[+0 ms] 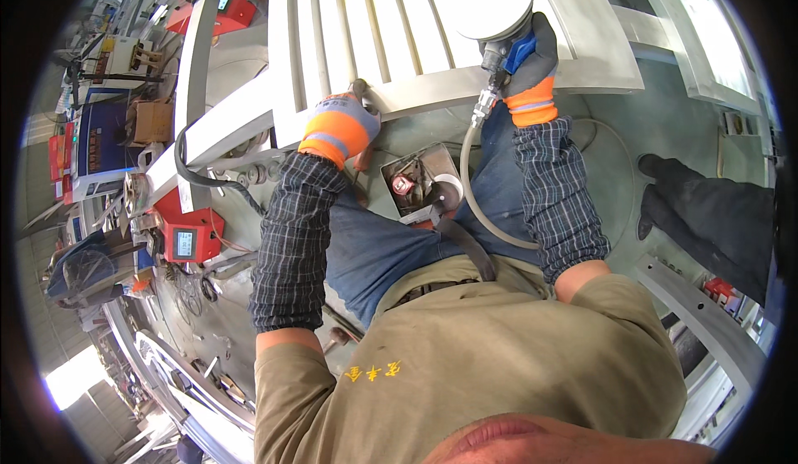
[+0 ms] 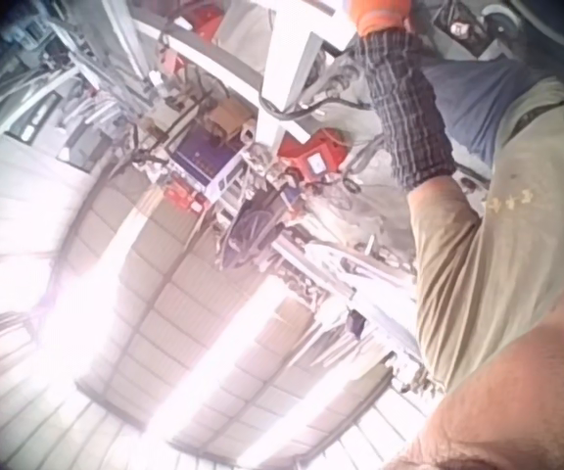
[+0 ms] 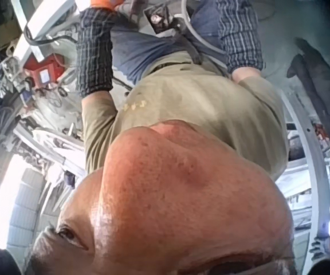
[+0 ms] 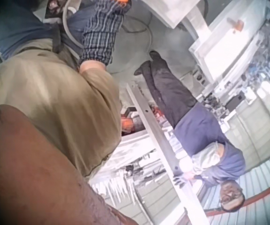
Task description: The person sits on the floor and uses a handheld orbital sander to smooth the surface of a white wooden slatted panel. They move the sander across the slats and edges, then briefly inspect the surface with their gloved hands.
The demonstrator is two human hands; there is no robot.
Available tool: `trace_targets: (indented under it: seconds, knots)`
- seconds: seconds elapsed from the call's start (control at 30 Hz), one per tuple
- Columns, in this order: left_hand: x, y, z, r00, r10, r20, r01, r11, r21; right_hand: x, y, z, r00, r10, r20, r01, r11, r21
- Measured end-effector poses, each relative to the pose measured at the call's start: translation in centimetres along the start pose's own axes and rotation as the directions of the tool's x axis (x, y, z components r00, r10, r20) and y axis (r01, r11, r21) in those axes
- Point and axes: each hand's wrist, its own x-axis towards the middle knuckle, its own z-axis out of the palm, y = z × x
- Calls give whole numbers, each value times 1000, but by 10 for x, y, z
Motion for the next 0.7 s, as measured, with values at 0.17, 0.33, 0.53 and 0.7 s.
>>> trace_targets:
  seconds: [0.17,0.33,0.53,0.7]
  knots:
    - [-1,-9,19,989,57,-135,-80,982,-172,8,-4,-15,992,86,90,-97,987,125]
    - [-15,-2,8,995,-10,-98,-13,973,-229,9,-6,6,961,112,252,-184,942,280]
    - [-2,-6,9,992,74,-103,-94,977,-194,4,-16,8,990,122,71,-125,991,39]
    - [-5,-8,18,978,81,-192,-142,933,-331,4,-18,7,1000,14,-9,-15,990,-138]
